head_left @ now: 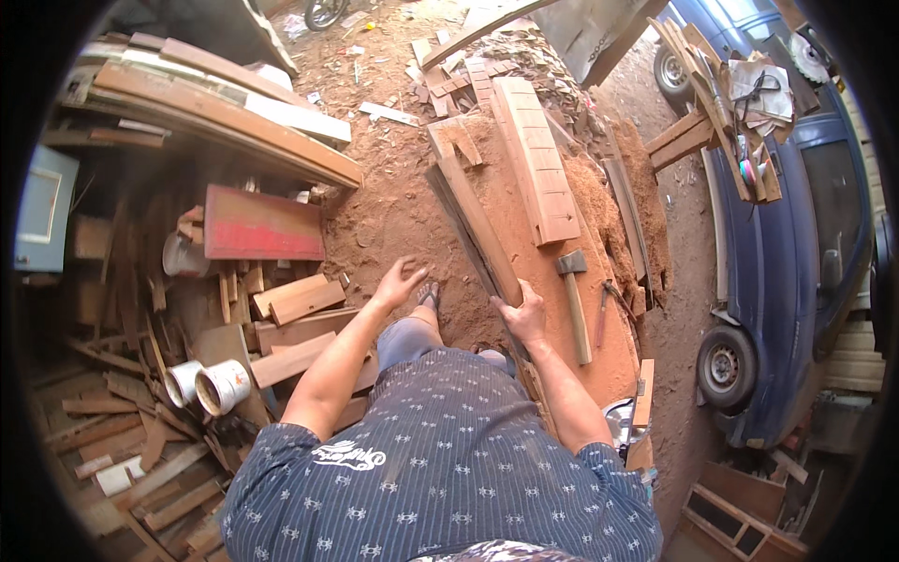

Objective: The person uses a circular saw to cut a long wooden plank into smaller sections. They measure the wood with a tape measure and mark it with a pencil before making precise cuts. The person also uses a hammer to split a piece of wood and inspects the cut pieces.

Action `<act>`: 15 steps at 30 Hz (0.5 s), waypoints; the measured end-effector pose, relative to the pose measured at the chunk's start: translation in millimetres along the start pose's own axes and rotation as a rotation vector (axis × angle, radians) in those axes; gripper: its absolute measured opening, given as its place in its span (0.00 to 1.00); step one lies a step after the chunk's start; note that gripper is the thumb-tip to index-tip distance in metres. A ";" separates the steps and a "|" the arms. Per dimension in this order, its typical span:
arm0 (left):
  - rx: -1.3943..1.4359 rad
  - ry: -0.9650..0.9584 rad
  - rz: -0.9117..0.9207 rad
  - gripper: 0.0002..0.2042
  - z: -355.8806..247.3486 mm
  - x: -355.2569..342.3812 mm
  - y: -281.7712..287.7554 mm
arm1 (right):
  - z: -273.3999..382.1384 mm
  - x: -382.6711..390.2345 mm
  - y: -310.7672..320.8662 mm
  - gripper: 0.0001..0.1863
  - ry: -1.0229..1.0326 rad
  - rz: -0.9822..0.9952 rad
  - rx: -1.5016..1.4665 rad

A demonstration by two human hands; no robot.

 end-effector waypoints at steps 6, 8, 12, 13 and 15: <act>-0.149 0.435 0.106 0.38 199.2 27.4 90.5 | -76.5 -62.1 -47.9 0.29 -0.250 -0.040 0.191; -0.134 0.752 0.008 0.36 178.8 38.7 119.2 | -131.4 -66.8 -47.8 0.30 -0.349 -0.090 0.326; -0.049 0.802 -0.132 0.36 185.0 53.7 189.2 | -152.3 -74.9 -70.7 0.31 -0.314 -0.095 0.299; -0.034 0.802 -0.144 0.36 182.3 54.1 196.0 | -154.8 -81.8 -76.8 0.32 -0.357 -0.045 0.282; -0.003 0.791 -0.183 0.36 183.9 45.1 210.2 | -141.2 -108.6 -84.5 0.34 -0.372 -0.062 0.312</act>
Point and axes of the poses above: each hand's wrist, its own x-axis away from the middle knuckle, its own y-axis out of the back of the hand, z = x × y, the point moved 5 cm from there along -x, towards the middle knuckle, and after that the axes turned 2 degrees about -z, right-handed, at the moved point
